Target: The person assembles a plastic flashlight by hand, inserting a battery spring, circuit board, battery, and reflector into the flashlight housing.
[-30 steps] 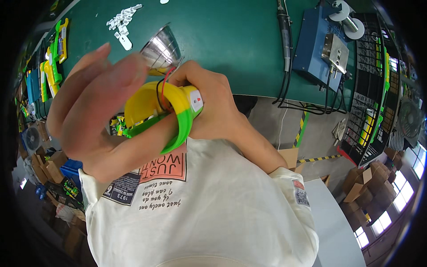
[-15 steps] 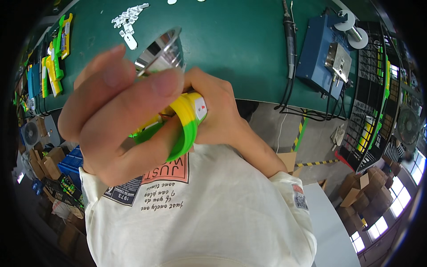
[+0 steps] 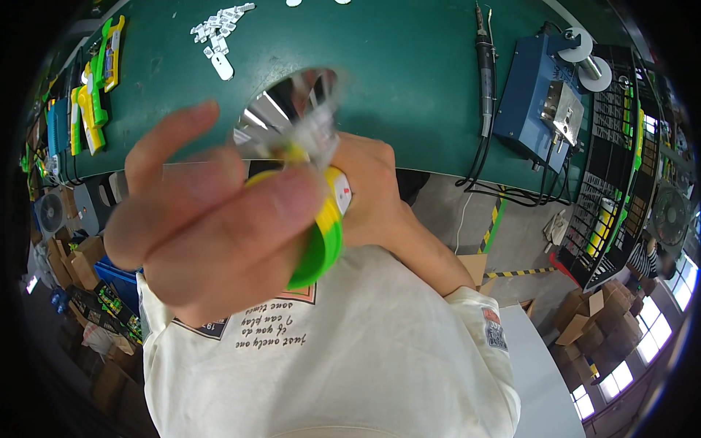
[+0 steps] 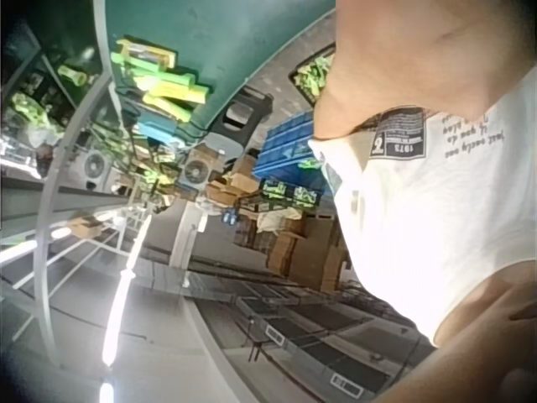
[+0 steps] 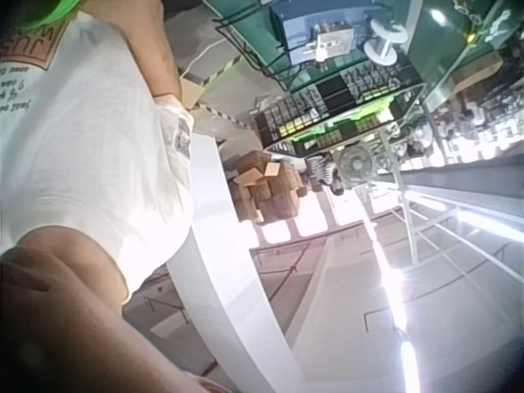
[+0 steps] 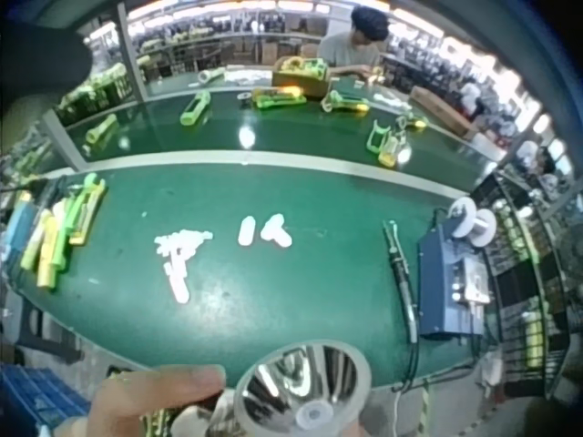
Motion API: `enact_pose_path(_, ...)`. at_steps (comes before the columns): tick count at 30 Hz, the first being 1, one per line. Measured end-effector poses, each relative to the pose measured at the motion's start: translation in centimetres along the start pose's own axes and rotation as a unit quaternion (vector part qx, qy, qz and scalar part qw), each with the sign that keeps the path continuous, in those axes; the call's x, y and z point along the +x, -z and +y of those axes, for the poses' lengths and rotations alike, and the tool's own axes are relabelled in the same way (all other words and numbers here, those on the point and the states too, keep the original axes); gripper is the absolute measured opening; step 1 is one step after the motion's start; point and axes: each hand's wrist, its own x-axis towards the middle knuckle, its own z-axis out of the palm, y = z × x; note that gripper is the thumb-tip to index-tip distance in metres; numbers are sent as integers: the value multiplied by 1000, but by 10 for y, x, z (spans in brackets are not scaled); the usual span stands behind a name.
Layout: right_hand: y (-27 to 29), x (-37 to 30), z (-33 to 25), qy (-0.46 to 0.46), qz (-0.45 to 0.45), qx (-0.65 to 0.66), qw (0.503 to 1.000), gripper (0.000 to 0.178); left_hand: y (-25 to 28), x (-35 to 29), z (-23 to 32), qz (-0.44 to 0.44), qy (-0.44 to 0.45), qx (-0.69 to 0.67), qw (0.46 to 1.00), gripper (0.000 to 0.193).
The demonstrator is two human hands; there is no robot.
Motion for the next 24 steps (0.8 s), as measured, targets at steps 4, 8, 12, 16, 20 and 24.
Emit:
enact_pose_path(4, 9, 1, -7, -55, -20, 5, 998, 37, 25, 5, -34, -219, -100, -127, 962, 58)
enact_pose_path(8, 8, 2, -18, -32, -48, -69, 996, 38, 31, -30, -14, -28, 165, -187, 968, 79)
enact_pose_path(12, 8, -11, -16, -175, -19, -105, 979, 36, 25, -39, 6, -104, 325, -274, 899, 71)
enact_pose_path(16, 9, -9, -14, -147, -10, -152, 977, 33, 13, -44, 18, -107, 354, -285, 884, 57)
enact_pose_path(20, 9, -11, -8, -130, 2, -176, 976, 32, 17, -43, 11, -169, 302, -311, 885, 55)
enact_pose_path(24, 11, -8, -14, -133, -13, -147, 980, 35, 10, -39, 25, -105, 369, -314, 868, 52)
